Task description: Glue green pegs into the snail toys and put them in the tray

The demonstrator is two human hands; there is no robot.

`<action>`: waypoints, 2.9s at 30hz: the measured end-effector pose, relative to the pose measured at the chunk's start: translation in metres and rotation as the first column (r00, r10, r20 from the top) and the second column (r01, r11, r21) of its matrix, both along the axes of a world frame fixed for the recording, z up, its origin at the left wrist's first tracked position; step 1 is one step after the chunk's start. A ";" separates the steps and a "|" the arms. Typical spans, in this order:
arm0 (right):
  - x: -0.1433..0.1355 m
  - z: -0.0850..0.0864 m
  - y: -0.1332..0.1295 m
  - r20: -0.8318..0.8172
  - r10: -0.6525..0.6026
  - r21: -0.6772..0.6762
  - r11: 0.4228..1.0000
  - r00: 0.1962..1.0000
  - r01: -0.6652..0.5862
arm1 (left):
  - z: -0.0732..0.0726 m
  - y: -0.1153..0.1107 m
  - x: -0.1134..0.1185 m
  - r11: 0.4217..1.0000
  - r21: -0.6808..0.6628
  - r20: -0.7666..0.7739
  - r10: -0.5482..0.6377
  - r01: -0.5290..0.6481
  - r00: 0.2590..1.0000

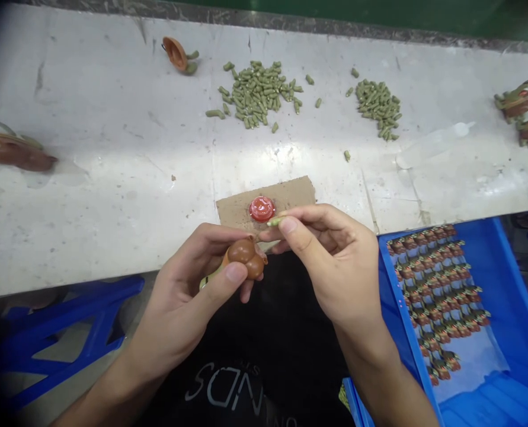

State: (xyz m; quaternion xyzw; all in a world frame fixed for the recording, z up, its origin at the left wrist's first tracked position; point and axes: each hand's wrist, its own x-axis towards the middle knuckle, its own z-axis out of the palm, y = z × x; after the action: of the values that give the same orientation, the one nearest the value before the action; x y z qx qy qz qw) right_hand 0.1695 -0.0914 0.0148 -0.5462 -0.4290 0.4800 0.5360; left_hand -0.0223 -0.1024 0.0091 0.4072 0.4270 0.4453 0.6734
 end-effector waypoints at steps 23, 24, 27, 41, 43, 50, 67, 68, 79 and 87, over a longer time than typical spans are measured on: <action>0.002 0.006 -0.007 0.131 0.054 -0.035 0.998 0.990 -0.050 | -0.010 -0.002 0.006 0.998 0.056 -0.070 0.014 -0.010 0.997; 0.002 0.006 -0.007 0.136 0.056 -0.034 0.998 0.989 -0.051 | -0.011 -0.002 0.006 0.998 0.059 -0.067 0.008 -0.004 0.998; 0.002 0.007 -0.008 0.162 0.062 -0.024 0.998 0.985 -0.059 | -0.013 -0.002 0.006 0.997 0.076 -0.061 -0.013 0.018 0.998; -0.002 0.015 -0.017 0.287 0.067 0.085 0.992 0.956 -0.095 | -0.019 0.002 -0.007 0.923 0.366 -0.208 -0.041 0.117 0.977; -0.002 0.017 -0.018 0.295 0.064 0.090 0.991 0.953 -0.094 | -0.017 0.004 -0.008 0.918 0.376 -0.218 -0.042 0.124 0.975; -0.004 0.023 -0.011 0.312 0.063 0.147 0.983 0.948 -0.114 | -0.013 0.008 -0.011 0.920 0.365 -0.277 -0.041 0.145 0.960; 0.092 -0.014 0.113 0.874 -0.122 0.108 0.993 0.470 0.058 | 0.002 0.012 0.001 0.994 -0.068 0.017 0.093 -0.092 0.996; 0.094 -0.016 0.116 0.875 -0.110 0.101 0.994 0.472 0.044 | 0.005 0.011 0.003 0.991 -0.097 0.023 0.099 -0.096 0.995; 0.059 0.015 0.068 0.369 0.144 0.022 0.986 0.918 -0.163 | -0.006 0.010 0.002 0.993 0.079 -0.165 0.103 -0.091 0.981; 0.012 0.022 0.011 -0.147 0.249 -0.138 0.953 0.957 -0.269 | -0.001 0.011 0.012 0.989 0.119 -0.126 0.102 -0.087 0.987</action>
State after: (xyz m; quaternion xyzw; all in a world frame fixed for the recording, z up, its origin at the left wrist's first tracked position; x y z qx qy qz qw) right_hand 0.1817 -0.0800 0.0373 -0.4935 -0.4226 0.6125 0.4502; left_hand -0.0100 -0.0917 0.0084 0.4527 0.4634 0.4723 0.5977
